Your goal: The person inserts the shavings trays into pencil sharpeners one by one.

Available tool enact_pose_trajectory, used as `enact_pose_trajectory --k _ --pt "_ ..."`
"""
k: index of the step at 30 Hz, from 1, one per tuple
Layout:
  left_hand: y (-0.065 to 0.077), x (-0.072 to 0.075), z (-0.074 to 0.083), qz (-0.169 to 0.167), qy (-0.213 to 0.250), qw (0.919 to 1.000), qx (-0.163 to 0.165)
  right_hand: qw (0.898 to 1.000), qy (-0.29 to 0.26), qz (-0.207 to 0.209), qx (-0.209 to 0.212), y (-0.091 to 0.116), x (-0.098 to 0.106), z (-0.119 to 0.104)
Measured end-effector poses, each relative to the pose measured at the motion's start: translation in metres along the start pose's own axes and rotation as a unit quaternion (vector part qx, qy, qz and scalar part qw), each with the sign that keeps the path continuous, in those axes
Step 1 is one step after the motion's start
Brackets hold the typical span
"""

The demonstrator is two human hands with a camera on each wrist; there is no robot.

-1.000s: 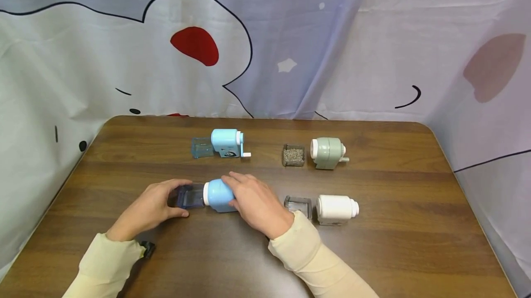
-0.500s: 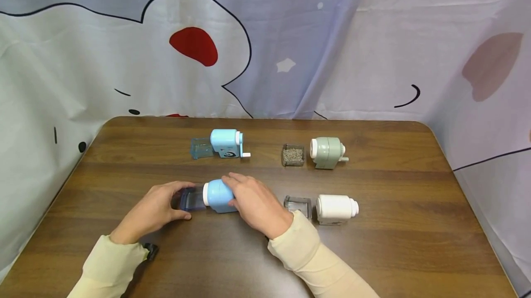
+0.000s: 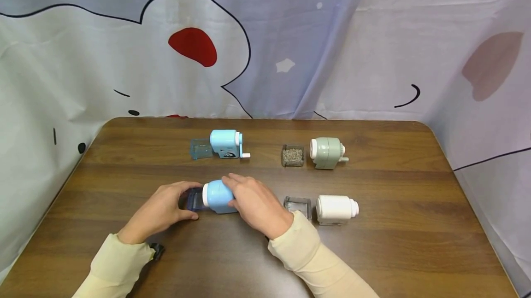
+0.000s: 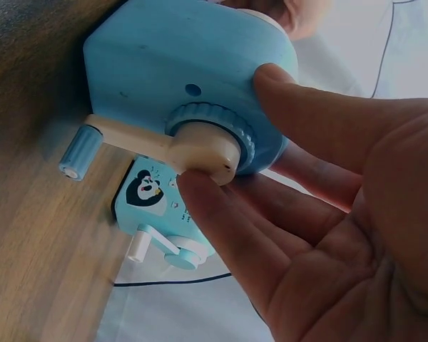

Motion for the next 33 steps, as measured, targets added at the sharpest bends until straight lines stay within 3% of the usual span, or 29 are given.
enact_pose_trajectory --k 33 --pt "-0.004 -0.012 0.016 0.001 0.007 0.9999 -0.014 1.0 -0.001 0.002 -0.002 0.001 0.0 0.0"
Point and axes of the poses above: each hand's wrist, its own y-axis away from the middle knuckle, its own x-axis out of the back of the hand, z = x × y, the point moved 3 cm from there along -y, towards the middle knuckle, and after that the axes turned 11 degrees about z, right-handed, at the moved point
